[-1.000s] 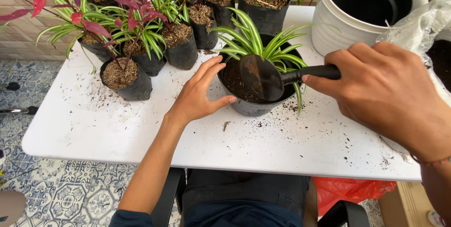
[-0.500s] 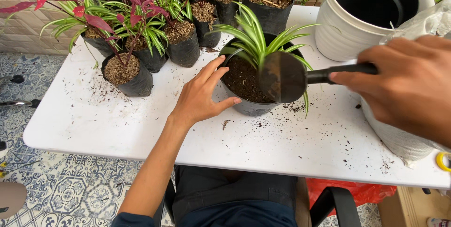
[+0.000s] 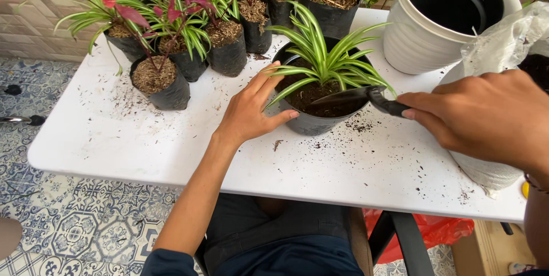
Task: The person pots a plant by scooping soil from a bag with a hand trowel and placing it into a black plastic pot containing a spider plant, then smoothing and pressing the soil around the base of the plant.
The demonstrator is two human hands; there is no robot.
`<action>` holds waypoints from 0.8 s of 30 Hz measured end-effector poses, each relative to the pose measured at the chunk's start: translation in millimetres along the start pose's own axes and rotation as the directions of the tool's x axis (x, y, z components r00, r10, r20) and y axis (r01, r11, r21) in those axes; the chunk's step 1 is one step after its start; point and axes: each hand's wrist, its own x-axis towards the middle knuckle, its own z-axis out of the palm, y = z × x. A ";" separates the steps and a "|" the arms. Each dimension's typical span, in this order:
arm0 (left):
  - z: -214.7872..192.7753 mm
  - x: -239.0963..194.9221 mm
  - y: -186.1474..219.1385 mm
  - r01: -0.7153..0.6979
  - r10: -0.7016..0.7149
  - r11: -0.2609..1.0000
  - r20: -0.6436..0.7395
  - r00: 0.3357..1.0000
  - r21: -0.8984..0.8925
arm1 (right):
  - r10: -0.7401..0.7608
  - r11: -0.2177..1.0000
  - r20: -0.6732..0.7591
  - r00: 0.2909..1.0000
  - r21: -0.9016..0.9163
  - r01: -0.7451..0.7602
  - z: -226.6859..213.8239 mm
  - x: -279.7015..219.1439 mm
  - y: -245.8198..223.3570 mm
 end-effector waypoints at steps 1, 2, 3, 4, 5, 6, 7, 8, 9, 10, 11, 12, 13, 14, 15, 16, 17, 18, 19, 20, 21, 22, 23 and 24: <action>-0.5 0.0 0.6 0.007 -0.007 1.000 0.005 1.000 -0.016 | 0.055 0.998 -0.033 0.998 -0.021 -0.056 -2.5 -2.2 -0.2; -2.0 1.5 -0.2 0.007 -0.007 1.000 0.000 1.000 -0.016 | 0.055 0.998 -0.036 0.998 -0.025 -0.056 -6.9 -2.0 -1.8; -3.1 2.8 -0.5 0.037 -0.037 0.999 0.043 0.998 -0.007 | 0.072 0.997 -0.023 0.997 -0.008 -0.072 -10.8 -2.5 -3.5; -2.5 4.2 0.7 0.062 -0.062 0.998 0.091 0.994 -0.002 | 0.093 0.996 -0.004 0.996 0.008 -0.093 -14.1 -6.0 -5.1; -1.5 3.0 -0.3 0.058 -0.057 0.998 0.091 0.994 -0.006 | 0.097 0.995 -0.001 0.995 0.005 -0.097 -22.5 -3.4 -9.1; -0.7 3.9 -1.1 0.060 -0.059 0.998 0.082 0.995 -0.004 | 0.074 0.994 0.093 0.993 0.078 -0.081 -31.0 -1.7 -12.4; 0.2 4.4 -1.3 0.062 -0.062 0.998 0.072 0.995 -0.003 | 0.044 0.986 0.184 0.982 0.153 -0.073 -39.5 -0.5 -15.8; 1.2 5.5 -2.5 0.056 -0.056 0.998 0.073 0.996 -0.003 | 0.050 0.985 0.184 0.982 0.153 -0.079 -41.9 -0.1 -16.3; 2.4 6.1 -3.4 0.060 -0.060 0.998 0.089 0.994 0.003 | 0.067 0.983 0.217 0.974 0.154 -0.102 -44.3 -0.4 -17.1; 3.0 5.9 -4.5 0.064 -0.065 0.998 0.105 0.992 0.013 | 0.084 0.980 0.248 0.965 0.157 -0.126 -46.2 -1.1 -18.9; 3.2 7.9 -5.0 0.057 -0.058 0.998 0.107 0.993 0.016 | 0.091 0.978 0.248 0.965 0.159 -0.133 -45.8 0.4 -20.4; 4.7 9.3 -4.4 0.005 -0.014 0.998 0.128 0.992 0.070 | 0.091 0.981 0.210 0.973 0.150 -0.124 -44.9 0.0 -22.1; 6.3 10.4 -3.8 -0.048 0.029 0.991 0.150 0.988 0.123 | 0.092 0.983 0.171 0.981 0.140 -0.116 -43.9 -0.7 -23.8; 8.3 9.4 -1.5 -0.055 0.036 0.991 0.151 0.988 0.121 | 0.098 0.983 0.174 0.980 0.139 -0.123 -37.7 0.4 -24.6; 10.0 8.5 0.6 -0.091 0.076 0.987 0.117 0.990 0.130 | 0.103 0.981 0.122 0.987 0.152 -0.121 -31.7 1.6 -25.4; 9.5 9.3 2.0 -0.129 0.118 0.981 0.081 0.990 0.143 | 0.111 0.979 0.064 0.992 0.164 -0.120 -27.1 4.4 -25.3; 2.7 14.1 16.1 -0.137 0.127 0.980 0.079 0.989 0.145 | 0.120 0.978 0.062 0.991 0.163 -0.128 -32.4 4.0 -24.7; -3.9 15.9 29.7 0.003 -0.010 0.999 0.143 0.990 0.045 | 0.134 0.968 0.055 0.990 0.207 -0.142 -37.4 4.0 -25.9; -10.9 17.8 43.0 0.150 -0.136 0.988 0.221 0.966 -0.045 | 0.148 0.955 0.048 0.988 0.252 -0.155 -42.8 4.3 -27.0; -5.6 18.5 35.7 0.146 -0.133 0.988 0.217 0.967 -0.045 | 0.151 0.956 0.045 0.988 0.249 -0.157 -34.2 9.2 -29.2; -1.2 20.4 28.6 0.049 -0.036 0.996 0.165 0.986 -0.071 | 0.174 0.952 -0.003 0.985 0.255 -0.168 -26.3 14.7 -30.1; -2.1 34.8 22.5 -0.071 0.079 0.994 0.095 0.992 -0.084 | 0.215 0.948 -0.067 0.974 0.254 -0.192 -22.9 24.0 -22.3; -2.2 35.0 24.7 -0.094 0.100 0.993 0.075 0.992 -0.075 | 0.234 0.948 -0.087 0.968 0.243 -0.207 -27.6 21.4 -22.1; -3.2 34.4 25.4 -0.025 0.033 0.998 0.118 0.992 -0.066 | 0.222 0.928 -0.008 0.975 0.309 -0.209 -32.7 21.0 -22.6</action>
